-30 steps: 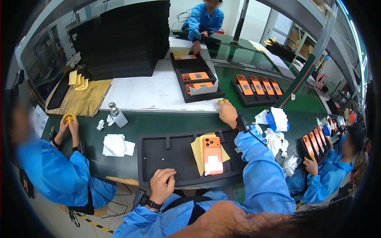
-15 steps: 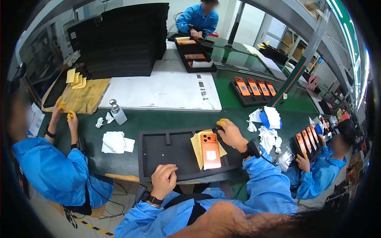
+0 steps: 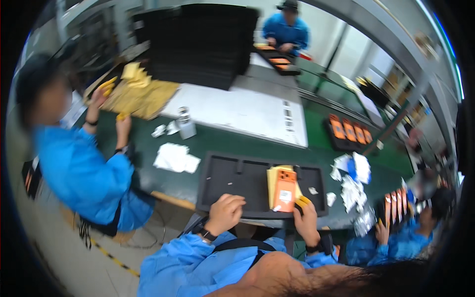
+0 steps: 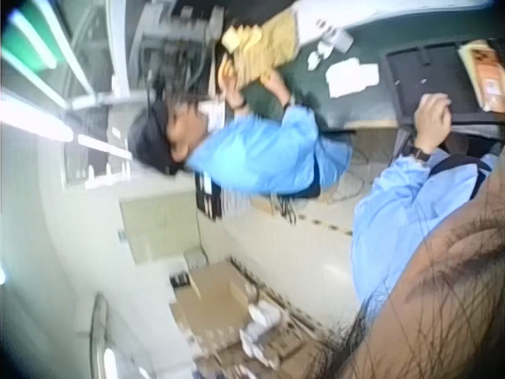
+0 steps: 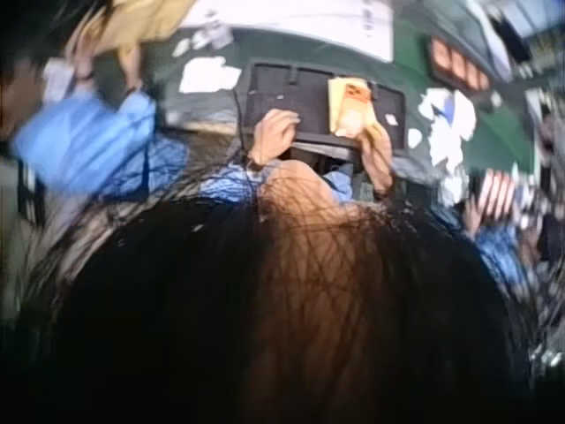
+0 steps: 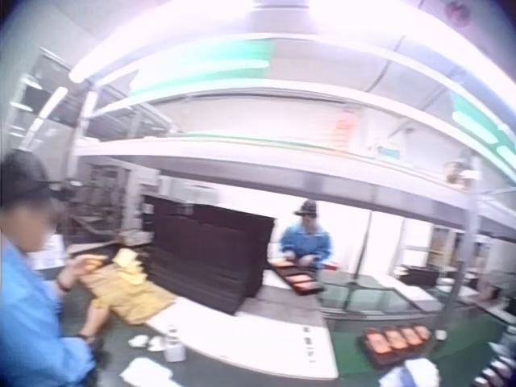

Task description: Cleaning and preparing smartphone backs and screens at a factory finishing workstation.

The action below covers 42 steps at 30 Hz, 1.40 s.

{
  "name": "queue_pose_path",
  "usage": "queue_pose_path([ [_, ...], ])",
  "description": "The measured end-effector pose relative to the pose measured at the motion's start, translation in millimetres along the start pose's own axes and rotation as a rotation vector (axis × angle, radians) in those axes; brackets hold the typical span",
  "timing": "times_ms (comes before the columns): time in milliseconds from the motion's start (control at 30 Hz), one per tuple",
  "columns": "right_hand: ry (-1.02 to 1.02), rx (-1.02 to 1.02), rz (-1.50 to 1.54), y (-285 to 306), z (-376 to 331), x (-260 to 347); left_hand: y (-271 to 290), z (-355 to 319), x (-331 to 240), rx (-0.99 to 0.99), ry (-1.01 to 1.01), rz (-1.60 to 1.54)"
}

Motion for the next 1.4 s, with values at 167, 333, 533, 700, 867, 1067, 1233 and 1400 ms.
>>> queue_pose_path([
  [167, -0.056, -0.103, 0.008, 5.2, -17.0, 12.5, -10.0, -2.0, 2.5, 0.042, -0.036, -0.007],
  [333, 0.064, -0.111, -0.124, -9.5, -7.5, -3.7, -7.4, -3.4, 4.6, 0.039, -0.016, 0.030],
  [533, 0.158, -0.182, -0.209, -16.4, -12.5, -7.8, -5.4, -1.0, 5.3, 0.044, -0.005, 0.003],
  [700, 0.182, -0.211, -0.211, -17.5, -15.4, -9.7, -5.5, -3.5, 3.5, 0.030, -0.004, 0.004],
  [867, 0.192, -0.229, -0.214, -15.1, -20.5, -7.1, -5.9, -7.1, 6.2, 0.042, 0.009, -0.030],
  [1067, 0.220, -0.270, -0.205, -15.8, -16.5, -7.7, 2.7, 6.9, 25.2, 0.120, 0.431, -0.481],
  [1233, 0.184, -0.252, -0.192, -19.0, -4.6, -5.1, 36.1, 40.6, -3.2, 0.103, 0.413, -0.454],
  [1400, 0.192, -0.246, -0.189, -22.4, -8.2, -11.1, -10.4, 19.4, 7.7, 0.269, 0.175, 0.031],
])
Point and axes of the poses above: each hand's wrist, its own z-axis towards the middle knuckle, its own y-axis out of the back of the hand, x = y × z, the point moved 2 cm from there along z, towards the middle knuckle, and after that the axes turned 12 degrees about z, right-handed, at the moved point
